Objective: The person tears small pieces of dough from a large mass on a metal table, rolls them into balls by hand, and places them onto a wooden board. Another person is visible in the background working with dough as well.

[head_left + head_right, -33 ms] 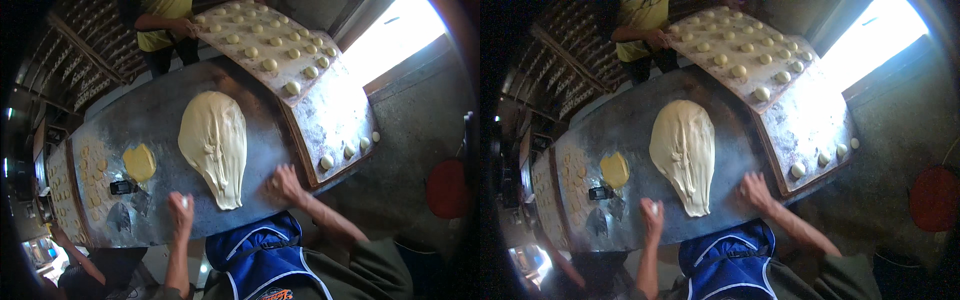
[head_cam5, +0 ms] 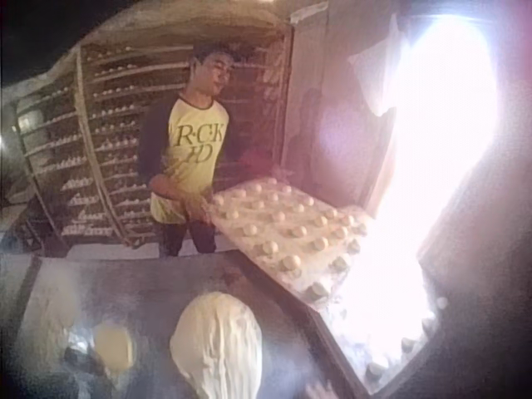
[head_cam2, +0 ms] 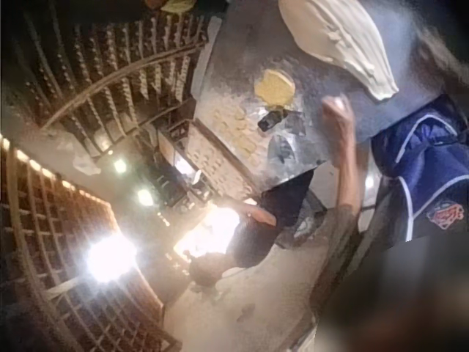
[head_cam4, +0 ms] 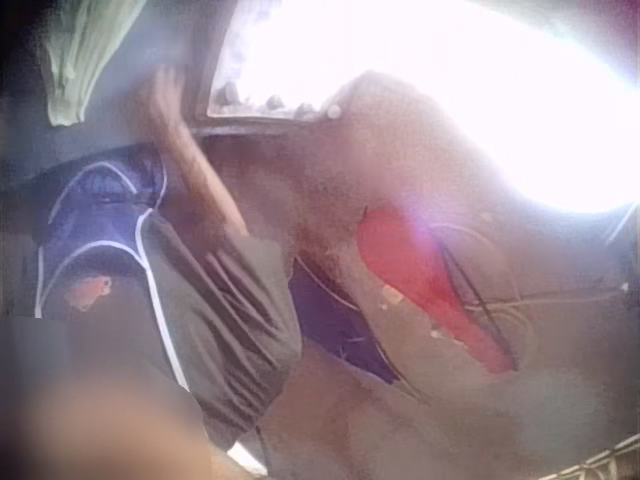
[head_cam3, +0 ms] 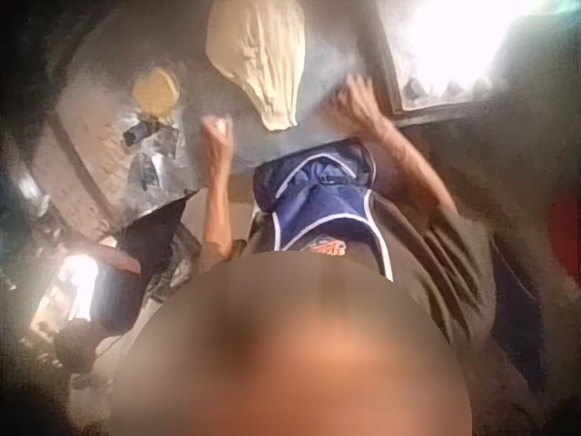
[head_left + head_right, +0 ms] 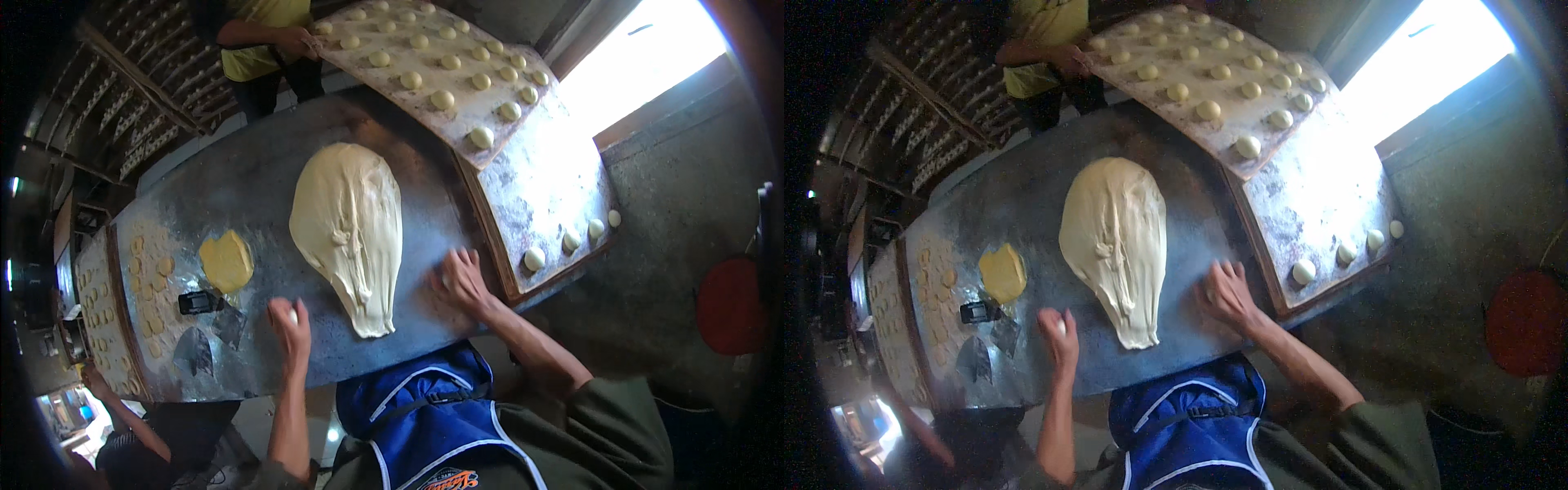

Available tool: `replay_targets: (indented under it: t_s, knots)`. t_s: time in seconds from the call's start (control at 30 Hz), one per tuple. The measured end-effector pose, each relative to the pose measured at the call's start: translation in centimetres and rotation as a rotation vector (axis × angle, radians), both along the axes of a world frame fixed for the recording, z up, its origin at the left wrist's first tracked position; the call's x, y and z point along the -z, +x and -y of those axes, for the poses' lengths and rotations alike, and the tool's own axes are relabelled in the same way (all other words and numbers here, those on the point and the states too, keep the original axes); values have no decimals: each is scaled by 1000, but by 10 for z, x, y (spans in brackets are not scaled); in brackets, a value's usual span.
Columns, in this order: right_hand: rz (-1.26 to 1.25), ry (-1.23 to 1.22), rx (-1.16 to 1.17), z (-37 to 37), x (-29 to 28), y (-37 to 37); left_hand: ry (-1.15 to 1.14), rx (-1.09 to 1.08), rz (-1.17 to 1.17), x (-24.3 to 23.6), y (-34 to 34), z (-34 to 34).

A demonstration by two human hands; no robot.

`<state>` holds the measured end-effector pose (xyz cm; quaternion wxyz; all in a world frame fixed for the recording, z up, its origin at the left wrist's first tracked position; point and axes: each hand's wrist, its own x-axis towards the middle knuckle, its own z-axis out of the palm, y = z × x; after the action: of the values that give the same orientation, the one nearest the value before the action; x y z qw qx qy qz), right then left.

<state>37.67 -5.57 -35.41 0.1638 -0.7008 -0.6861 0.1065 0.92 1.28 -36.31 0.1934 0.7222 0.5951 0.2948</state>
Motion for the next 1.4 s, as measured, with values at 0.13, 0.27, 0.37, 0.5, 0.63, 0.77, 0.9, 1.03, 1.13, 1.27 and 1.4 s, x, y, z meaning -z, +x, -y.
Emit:
replay_targets:
  t_s: [0.13,0.27,0.37,0.5,0.63,0.77,0.9,1.03,1.13,1.27,1.4]
  knots:
    - [-172,317,62,-4,10,-72,103,-48,149,18,49,21]
    - [-149,208,-94,44,24,-2,-19,154,-42,-5,-11,25]
    - [-1,248,88,-32,-15,-11,-12,-237,141,8,15,-28]
    - [-321,279,46,27,24,-64,105,11,115,16,39,29]
    - [-23,94,-21,14,14,13,51,34,-53,8,-14,7]
    - [-94,366,160,-15,-2,-52,81,-114,46,2,45,10]
    - [-318,118,-8,45,13,-22,162,80,-42,-1,11,43]
    - [-72,325,163,-16,-7,-12,68,-133,28,19,1,19]
    - [-136,359,12,24,23,-38,-76,-59,40,11,-4,40]
    - [-100,329,91,30,10,-2,40,136,-106,-46,-22,39]
    - [-54,480,88,29,3,-32,-172,78,-38,-54,-35,47]
